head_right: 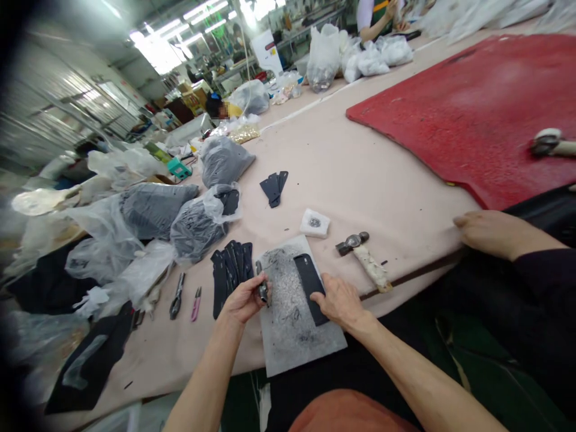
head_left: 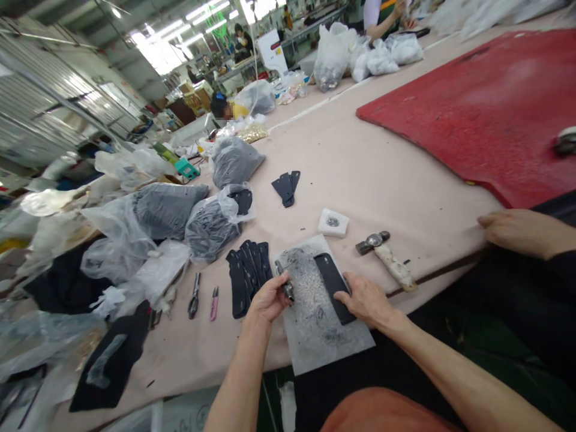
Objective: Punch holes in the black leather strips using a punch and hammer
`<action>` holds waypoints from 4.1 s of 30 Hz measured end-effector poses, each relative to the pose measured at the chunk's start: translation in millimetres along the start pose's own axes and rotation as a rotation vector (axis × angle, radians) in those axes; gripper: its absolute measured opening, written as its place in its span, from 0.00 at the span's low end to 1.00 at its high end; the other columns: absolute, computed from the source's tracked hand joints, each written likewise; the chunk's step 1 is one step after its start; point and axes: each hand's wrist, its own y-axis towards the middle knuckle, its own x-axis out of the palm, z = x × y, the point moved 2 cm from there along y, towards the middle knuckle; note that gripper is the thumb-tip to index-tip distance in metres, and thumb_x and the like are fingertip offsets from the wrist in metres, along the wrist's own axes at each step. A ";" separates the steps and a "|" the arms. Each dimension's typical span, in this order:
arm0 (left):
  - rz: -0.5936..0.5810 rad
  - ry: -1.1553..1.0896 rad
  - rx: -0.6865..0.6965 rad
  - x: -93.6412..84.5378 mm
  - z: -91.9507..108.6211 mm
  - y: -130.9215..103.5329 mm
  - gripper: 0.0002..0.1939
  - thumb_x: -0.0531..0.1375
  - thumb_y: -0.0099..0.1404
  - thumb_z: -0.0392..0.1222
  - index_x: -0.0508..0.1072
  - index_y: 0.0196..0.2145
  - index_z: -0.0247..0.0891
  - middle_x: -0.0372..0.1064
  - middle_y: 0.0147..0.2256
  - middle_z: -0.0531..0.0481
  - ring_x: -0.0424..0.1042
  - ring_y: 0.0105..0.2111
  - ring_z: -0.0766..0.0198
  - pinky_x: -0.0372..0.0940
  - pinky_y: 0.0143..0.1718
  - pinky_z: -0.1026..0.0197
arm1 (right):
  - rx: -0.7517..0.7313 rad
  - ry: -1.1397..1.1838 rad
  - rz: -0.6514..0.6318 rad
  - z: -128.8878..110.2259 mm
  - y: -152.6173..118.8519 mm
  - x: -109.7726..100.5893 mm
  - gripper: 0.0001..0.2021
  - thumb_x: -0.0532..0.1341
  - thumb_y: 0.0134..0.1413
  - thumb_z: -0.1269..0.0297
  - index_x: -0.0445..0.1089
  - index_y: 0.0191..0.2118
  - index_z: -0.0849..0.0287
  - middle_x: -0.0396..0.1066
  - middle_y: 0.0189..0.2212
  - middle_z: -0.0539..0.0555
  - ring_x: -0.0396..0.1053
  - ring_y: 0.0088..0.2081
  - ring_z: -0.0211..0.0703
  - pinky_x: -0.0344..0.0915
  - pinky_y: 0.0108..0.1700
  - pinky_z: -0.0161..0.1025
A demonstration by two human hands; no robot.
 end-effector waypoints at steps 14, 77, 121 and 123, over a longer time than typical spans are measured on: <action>0.186 -0.262 0.150 29.8 -10.6 -3.7 0.05 0.62 0.61 0.38 0.69 0.34 0.36 0.67 0.25 0.53 0.69 0.21 0.69 0.67 0.24 0.65 | -0.020 0.049 0.009 0.8 -0.6 -1.8 0.16 0.58 0.60 0.52 0.67 0.46 0.59 0.75 0.41 0.60 0.73 0.45 0.55 0.60 0.43 0.44; 0.047 0.842 1.126 85.0 -28.3 45.5 0.08 0.56 0.68 0.42 0.73 0.40 0.39 0.77 0.39 0.45 0.76 0.42 0.58 0.70 0.48 0.51 | -0.034 0.085 0.005 4.7 0.2 -1.3 0.16 0.61 0.59 0.54 0.65 0.47 0.60 0.75 0.39 0.61 0.74 0.43 0.55 0.61 0.42 0.44; 0.046 0.963 1.074 93.9 -23.2 49.6 0.05 0.57 0.66 0.38 0.73 0.36 0.41 0.76 0.36 0.49 0.75 0.38 0.59 0.69 0.44 0.55 | -0.044 0.167 -0.006 6.3 1.1 -1.9 0.22 0.61 0.57 0.55 0.64 0.55 0.58 0.76 0.41 0.60 0.74 0.45 0.55 0.61 0.43 0.44; 0.046 0.993 1.085 95.1 -22.6 49.4 0.05 0.57 0.65 0.37 0.73 0.35 0.42 0.76 0.35 0.49 0.75 0.37 0.59 0.69 0.42 0.56 | -0.041 0.157 -0.013 5.4 0.5 -3.3 0.21 0.61 0.58 0.56 0.64 0.54 0.58 0.76 0.41 0.60 0.73 0.45 0.55 0.61 0.43 0.44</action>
